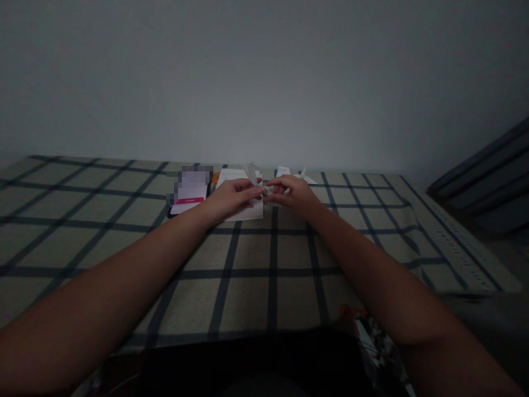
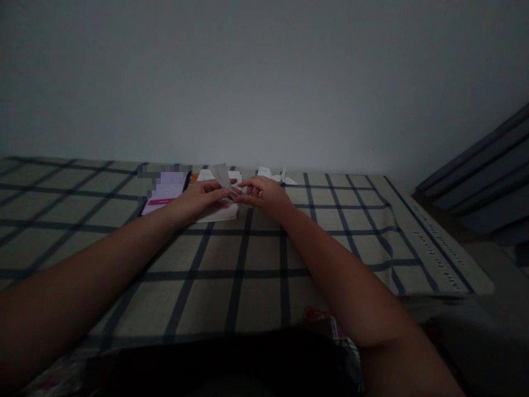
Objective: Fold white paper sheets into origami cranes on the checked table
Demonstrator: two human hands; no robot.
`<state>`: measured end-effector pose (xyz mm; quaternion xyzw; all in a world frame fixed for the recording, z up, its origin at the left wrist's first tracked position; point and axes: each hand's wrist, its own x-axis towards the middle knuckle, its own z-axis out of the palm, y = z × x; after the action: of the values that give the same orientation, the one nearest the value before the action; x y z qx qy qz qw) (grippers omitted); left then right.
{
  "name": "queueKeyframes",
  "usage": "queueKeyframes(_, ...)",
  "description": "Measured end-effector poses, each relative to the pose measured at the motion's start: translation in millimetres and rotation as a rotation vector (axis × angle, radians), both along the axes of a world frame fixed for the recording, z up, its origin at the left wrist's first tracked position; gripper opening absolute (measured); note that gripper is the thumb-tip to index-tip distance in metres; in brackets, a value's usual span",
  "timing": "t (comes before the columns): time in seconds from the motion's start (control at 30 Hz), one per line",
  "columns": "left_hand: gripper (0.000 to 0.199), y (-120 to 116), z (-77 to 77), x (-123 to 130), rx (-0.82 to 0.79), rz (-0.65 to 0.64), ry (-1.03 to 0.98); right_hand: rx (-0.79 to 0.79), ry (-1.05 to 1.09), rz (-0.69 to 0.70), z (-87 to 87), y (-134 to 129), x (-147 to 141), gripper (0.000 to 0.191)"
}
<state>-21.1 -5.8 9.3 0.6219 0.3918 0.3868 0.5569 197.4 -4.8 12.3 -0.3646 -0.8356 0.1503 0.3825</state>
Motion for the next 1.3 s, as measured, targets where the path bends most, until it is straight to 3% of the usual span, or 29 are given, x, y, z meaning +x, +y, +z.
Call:
queueKeyframes(0.23, 0.024, 3.3, -2.0, 1.7, -0.090, 0.038, -0.213, 0.075, 0.078, -0.125, 3.5, -5.0, -1.3, 0.027)
queueKeyframes(0.37, 0.042, 0.7, 2.9, 6.5, -0.120, 0.033, -0.392, 0.049, 0.116, -0.236, 4.4, -5.0, 0.2, 0.023)
queueKeyframes(0.5, 0.024, -3.1, 7.3, 8.5, -0.156, 0.136, -0.322, 0.014, 0.100, -0.284, 4.6, -3.7, 1.6, 0.025)
queueKeyframes(0.67, 0.029, -4.7, 7.3, 6.6, -0.143, 0.152, -0.305, -0.021, 0.086, -0.273, 2.6, -1.6, 0.6, 0.025)
queueKeyframes(0.77, 0.030, -4.9, 8.4, 5.1, -0.134, 0.189, -0.302, -0.027, 0.159, -0.244, 2.6, -2.8, -0.7, 0.010)
queueKeyframes(0.87, 0.030, -4.9, 12.7, 4.2, -0.167, 0.206, -0.299, 0.011, 0.168, -0.166, 4.3, -5.0, -0.5, 0.036)
queueKeyframes(1.0, 0.022, -2.3, 18.6, 3.7, -0.257, 0.240, -0.317, 0.113, 0.020, -0.032, 5.9, -6.1, 2.2, 0.036)
queueKeyframes(1.13, 0.013, 2.3, 19.5, 1.2, -0.367, 0.265, -0.319, 0.120, -0.008, 0.004, 6.3, -6.8, 2.9, 0.034)
queueKeyframes(1.23, 0.018, 4.3, 17.4, -2.8, -0.381, 0.169, -0.327, 0.079, 0.058, 0.000, 5.9, -6.9, 1.3, 0.018)
queueKeyframes(1.3, 0.030, 4.4, 15.8, -4.8, -0.368, 0.047, -0.318, 0.004, 0.139, -0.062, 4.3, -5.7, 0.3, 0.027)
